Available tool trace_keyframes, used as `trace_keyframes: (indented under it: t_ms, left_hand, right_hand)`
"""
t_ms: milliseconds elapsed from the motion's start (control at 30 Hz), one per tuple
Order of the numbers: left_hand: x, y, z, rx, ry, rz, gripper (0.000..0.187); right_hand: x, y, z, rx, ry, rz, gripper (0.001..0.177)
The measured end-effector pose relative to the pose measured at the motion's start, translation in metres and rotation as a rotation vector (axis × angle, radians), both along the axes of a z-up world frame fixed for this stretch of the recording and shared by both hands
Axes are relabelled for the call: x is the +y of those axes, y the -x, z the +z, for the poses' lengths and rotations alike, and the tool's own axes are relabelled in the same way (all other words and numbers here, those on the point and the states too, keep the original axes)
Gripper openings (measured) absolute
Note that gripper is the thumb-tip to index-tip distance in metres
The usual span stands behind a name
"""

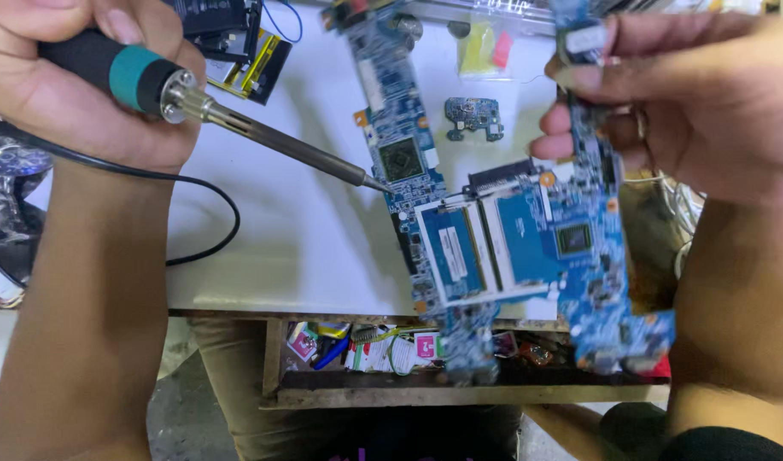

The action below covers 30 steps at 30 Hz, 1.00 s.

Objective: The person uses a soldering iron to work on a blue circuit board placed on a white surface. They apply heat to various components and connectors on the board while holding it steady with their other hand.

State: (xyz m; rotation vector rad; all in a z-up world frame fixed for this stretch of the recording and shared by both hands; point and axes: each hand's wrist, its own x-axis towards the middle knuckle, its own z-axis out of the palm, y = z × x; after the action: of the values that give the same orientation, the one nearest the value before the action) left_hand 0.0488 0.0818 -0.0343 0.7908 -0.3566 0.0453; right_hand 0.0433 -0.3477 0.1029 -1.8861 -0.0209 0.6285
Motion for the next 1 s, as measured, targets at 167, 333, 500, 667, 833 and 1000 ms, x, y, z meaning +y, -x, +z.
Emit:
trace_keyframes:
  t_ms: [167, 333, 500, 667, 833, 1000]
  left_hand:
    - [0.004, 0.001, 0.006, 0.010, 0.049, -0.037, 0.027]
    - [0.001, -0.009, -0.002, -0.117, -0.052, 0.088, 0.029]
    - [-0.011, -0.006, -0.001, -0.153, -0.134, 0.149, 0.028]
    - [-0.008, -0.002, 0.004, 0.001, -0.057, -0.031, 0.031]
    - [0.001, 0.000, -0.008, 0.060, -0.101, -0.041, 0.031]
    - [0.004, -0.003, -0.018, 0.053, -0.105, -0.040, 0.031]
  right_hand:
    - [-0.017, 0.035, -0.012, 0.108, 0.029, -0.252, 0.021]
    - [-0.030, 0.063, -0.036, 0.230, -0.176, -0.437, 0.035]
    - [-0.028, 0.101, -0.062, 0.241, -0.357, -0.632, 0.027]
    - [-0.027, 0.118, -0.095, 0.346, -0.524, -0.902, 0.023]
    - [-0.115, -0.030, -0.091, -0.039, 0.055, -0.226, 0.024]
    - [-0.132, -0.072, -0.094, -0.194, 0.485, 0.398, 0.034]
